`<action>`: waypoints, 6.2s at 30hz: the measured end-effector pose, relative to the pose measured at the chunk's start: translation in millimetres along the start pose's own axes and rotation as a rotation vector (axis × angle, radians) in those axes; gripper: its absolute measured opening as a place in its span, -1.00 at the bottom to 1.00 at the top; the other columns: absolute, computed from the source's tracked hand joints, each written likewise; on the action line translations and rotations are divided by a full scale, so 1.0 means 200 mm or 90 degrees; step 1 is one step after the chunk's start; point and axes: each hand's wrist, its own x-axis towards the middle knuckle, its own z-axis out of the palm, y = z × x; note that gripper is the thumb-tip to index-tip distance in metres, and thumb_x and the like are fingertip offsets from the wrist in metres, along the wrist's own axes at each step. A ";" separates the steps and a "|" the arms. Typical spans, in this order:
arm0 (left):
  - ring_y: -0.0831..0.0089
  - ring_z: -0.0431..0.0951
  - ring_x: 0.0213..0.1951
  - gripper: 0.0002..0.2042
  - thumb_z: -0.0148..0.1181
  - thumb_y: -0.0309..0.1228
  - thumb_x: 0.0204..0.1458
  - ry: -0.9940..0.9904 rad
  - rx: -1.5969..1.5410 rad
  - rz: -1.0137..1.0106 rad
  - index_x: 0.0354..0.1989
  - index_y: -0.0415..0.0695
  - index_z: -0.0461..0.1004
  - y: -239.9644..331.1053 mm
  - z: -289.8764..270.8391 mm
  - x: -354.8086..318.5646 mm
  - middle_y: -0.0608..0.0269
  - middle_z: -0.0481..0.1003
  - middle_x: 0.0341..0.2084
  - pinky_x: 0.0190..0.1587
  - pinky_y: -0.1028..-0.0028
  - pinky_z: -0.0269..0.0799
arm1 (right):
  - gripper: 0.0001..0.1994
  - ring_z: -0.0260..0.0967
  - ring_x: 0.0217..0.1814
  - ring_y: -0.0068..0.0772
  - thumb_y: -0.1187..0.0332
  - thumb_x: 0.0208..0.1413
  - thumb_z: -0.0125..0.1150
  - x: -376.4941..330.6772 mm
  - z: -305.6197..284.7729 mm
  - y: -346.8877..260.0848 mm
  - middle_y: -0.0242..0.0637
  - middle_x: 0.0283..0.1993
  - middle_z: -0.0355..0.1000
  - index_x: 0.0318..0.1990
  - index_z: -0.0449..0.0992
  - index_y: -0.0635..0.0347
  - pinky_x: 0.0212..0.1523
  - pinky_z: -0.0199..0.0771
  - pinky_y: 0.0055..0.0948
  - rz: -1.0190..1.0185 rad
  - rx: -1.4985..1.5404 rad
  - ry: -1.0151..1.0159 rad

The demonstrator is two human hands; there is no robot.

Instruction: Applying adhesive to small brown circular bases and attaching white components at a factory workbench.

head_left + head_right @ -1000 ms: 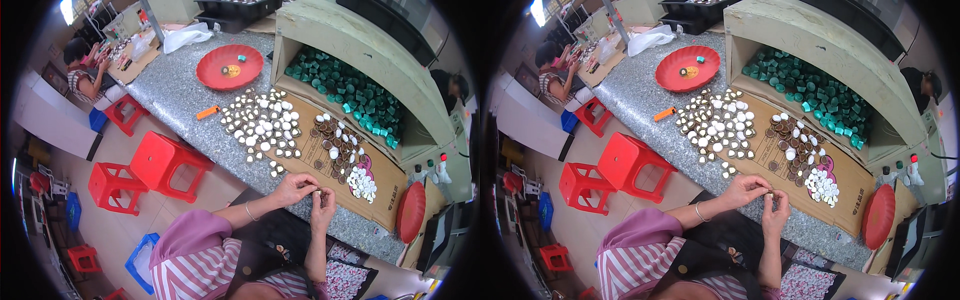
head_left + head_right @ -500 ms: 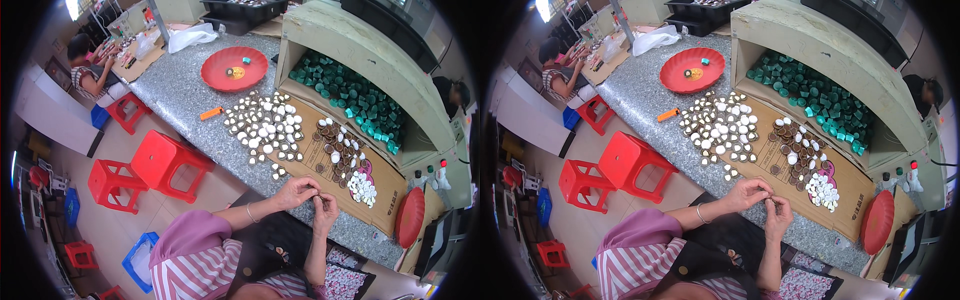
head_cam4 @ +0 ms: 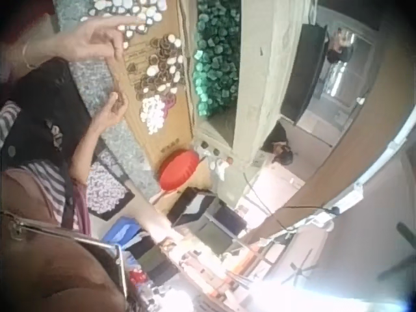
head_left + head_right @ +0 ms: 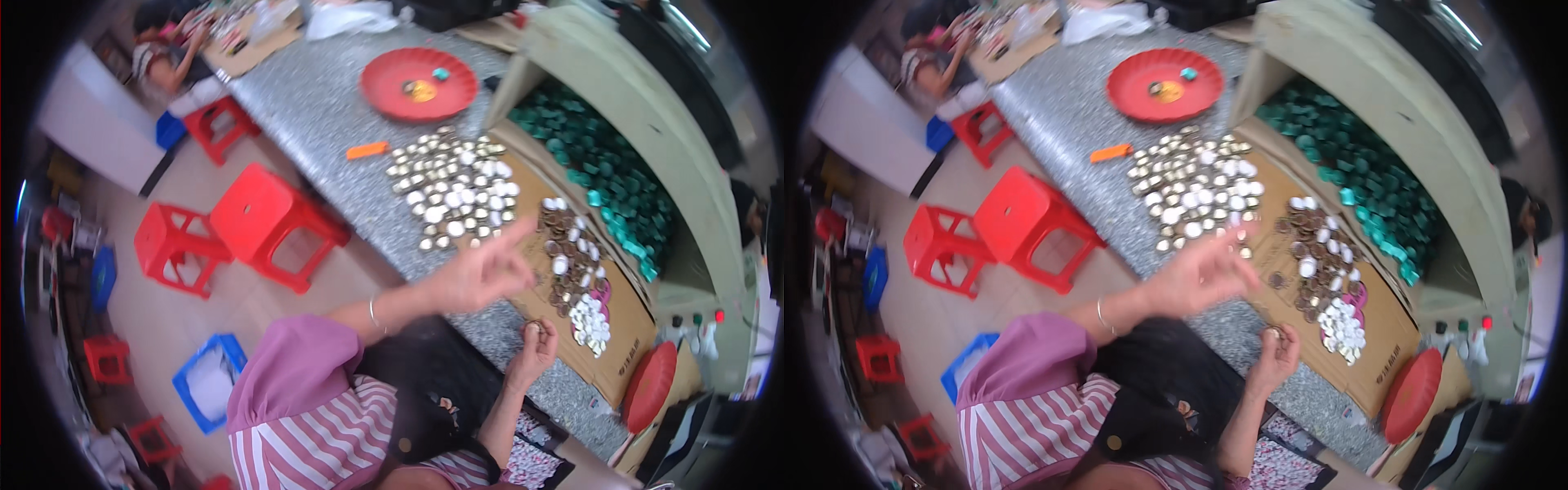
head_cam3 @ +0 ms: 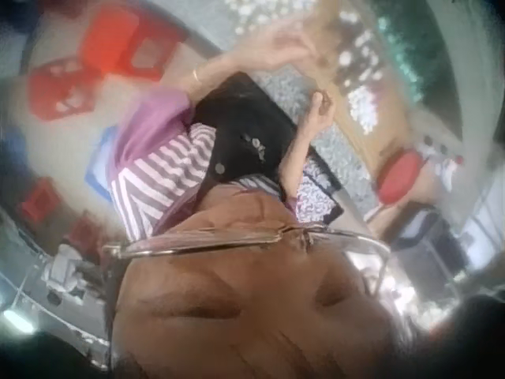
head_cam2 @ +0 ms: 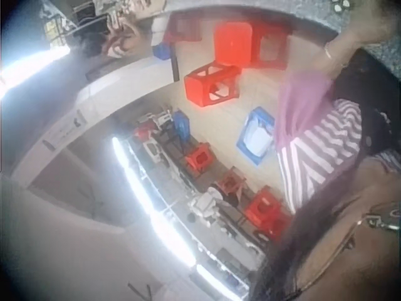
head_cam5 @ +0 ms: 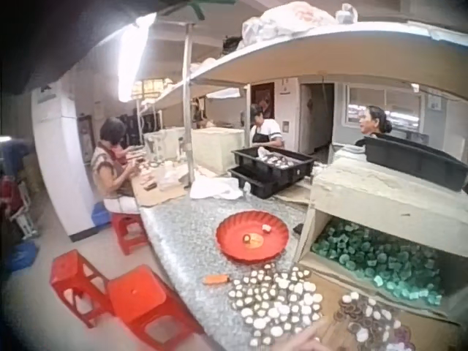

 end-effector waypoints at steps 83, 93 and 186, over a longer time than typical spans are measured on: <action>0.49 0.42 -0.20 -0.76 0.10 -0.71 -0.08 -0.069 0.139 -0.057 -0.19 -0.28 0.46 -0.41 0.21 -0.02 0.22 0.39 -0.27 -0.15 0.55 0.37 | -0.84 0.36 -0.22 -0.64 0.53 0.07 0.10 0.01 0.01 -0.13 -0.37 -0.27 0.44 -0.17 0.43 0.32 -0.15 0.38 -0.63 0.130 0.116 -0.059; 0.59 0.40 -0.26 -0.80 0.09 -0.68 -0.06 -0.038 0.006 -0.093 -0.22 -0.27 0.47 -0.47 0.21 -0.02 0.28 0.39 -0.30 -0.23 0.63 0.34 | -0.85 0.36 -0.26 -0.65 0.55 0.04 0.13 0.01 0.02 -0.14 -0.39 -0.28 0.44 -0.20 0.47 0.33 -0.21 0.35 -0.69 0.034 0.040 -0.029; 0.50 0.46 -0.28 -0.83 0.02 -0.58 0.04 0.341 -0.277 -0.019 -0.18 -0.28 0.38 -0.14 -0.17 0.34 0.22 0.44 -0.32 -0.20 0.51 0.47 | -0.87 0.36 -0.35 -0.59 0.49 0.09 0.07 -0.05 0.05 -0.09 -0.30 -0.34 0.39 -0.23 0.37 0.36 -0.26 0.38 -0.63 0.095 -0.019 -0.027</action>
